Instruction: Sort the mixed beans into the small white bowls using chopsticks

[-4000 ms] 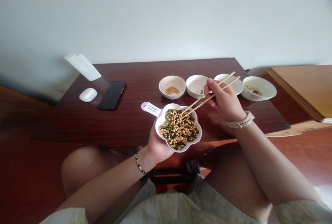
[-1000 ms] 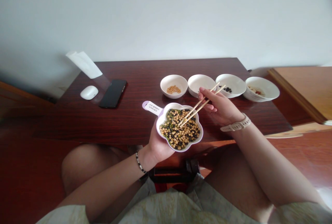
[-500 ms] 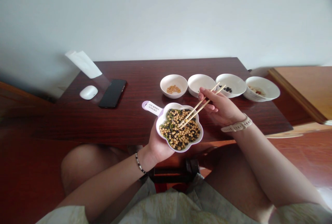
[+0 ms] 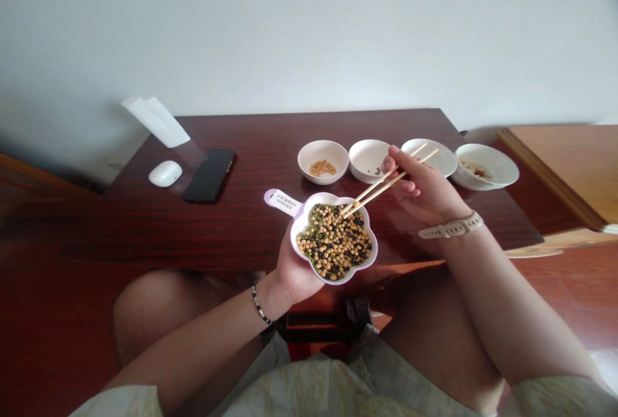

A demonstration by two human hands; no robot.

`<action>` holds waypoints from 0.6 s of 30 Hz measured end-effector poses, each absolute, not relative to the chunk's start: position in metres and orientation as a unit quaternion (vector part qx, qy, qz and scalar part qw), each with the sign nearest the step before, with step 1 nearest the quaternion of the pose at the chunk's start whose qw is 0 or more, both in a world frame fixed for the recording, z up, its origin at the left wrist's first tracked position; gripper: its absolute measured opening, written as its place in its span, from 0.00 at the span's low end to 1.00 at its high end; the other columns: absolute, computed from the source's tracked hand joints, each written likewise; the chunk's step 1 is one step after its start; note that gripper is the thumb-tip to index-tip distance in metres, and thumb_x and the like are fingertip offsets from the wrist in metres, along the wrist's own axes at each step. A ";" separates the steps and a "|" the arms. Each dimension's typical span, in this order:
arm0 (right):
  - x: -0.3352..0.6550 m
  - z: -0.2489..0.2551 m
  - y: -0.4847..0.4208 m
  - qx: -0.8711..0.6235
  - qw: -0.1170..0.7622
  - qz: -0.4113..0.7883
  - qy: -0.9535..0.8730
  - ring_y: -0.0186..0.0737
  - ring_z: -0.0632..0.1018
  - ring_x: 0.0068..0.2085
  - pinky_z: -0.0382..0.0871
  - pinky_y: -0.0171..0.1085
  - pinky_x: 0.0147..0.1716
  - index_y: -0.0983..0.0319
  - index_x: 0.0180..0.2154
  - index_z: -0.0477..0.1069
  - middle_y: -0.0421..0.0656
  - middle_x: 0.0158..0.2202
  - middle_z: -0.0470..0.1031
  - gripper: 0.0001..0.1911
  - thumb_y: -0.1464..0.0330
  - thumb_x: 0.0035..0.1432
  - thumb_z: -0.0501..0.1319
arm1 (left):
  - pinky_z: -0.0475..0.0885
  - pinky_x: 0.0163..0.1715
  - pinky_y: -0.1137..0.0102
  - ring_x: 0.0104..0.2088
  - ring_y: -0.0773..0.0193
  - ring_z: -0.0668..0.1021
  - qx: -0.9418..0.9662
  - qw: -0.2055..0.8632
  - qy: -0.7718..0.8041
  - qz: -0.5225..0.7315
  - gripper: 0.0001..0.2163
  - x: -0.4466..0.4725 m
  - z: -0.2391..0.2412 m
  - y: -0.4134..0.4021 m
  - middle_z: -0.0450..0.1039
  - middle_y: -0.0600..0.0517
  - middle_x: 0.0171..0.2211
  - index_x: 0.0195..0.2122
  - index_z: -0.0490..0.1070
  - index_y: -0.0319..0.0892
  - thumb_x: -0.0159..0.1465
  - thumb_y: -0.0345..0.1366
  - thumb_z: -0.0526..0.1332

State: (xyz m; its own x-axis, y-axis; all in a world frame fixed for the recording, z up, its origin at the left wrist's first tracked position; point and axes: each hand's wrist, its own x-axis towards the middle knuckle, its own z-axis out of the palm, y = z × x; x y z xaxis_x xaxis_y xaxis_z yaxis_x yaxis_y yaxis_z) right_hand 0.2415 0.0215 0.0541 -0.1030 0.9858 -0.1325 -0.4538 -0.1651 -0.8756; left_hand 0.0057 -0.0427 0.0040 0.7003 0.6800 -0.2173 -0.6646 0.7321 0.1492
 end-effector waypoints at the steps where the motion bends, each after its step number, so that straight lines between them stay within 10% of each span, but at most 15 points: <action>1: 0.242 0.055 0.024 -0.381 0.560 0.653 -0.338 0.20 0.53 0.21 0.45 0.24 0.12 0.66 0.30 0.75 0.36 0.27 0.66 0.21 0.59 0.56 0.81 | 0.63 0.64 0.48 0.64 0.45 0.70 0.027 0.921 0.130 0.366 0.27 0.005 0.005 -0.043 0.69 0.44 0.63 0.62 0.68 0.43 0.69 0.53 0.50; 18: 0.218 0.041 0.042 -0.424 0.703 0.352 -0.451 0.28 0.66 0.20 0.54 0.30 0.16 0.59 0.31 0.73 0.37 0.23 0.65 0.24 0.48 0.70 0.66 | 0.64 0.64 0.53 0.63 0.50 0.71 -0.005 0.920 0.121 0.372 0.25 0.006 0.019 -0.045 0.71 0.46 0.62 0.60 0.70 0.43 0.69 0.51 0.51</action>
State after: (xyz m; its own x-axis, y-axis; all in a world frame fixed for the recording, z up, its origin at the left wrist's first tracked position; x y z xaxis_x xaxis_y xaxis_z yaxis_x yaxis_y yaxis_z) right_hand 0.2180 0.0422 0.0405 0.3466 0.8760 0.3353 -0.1125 0.3937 -0.9123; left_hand 0.0061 -0.0454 0.0185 0.6946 0.6830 -0.2259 -0.6855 0.7237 0.0803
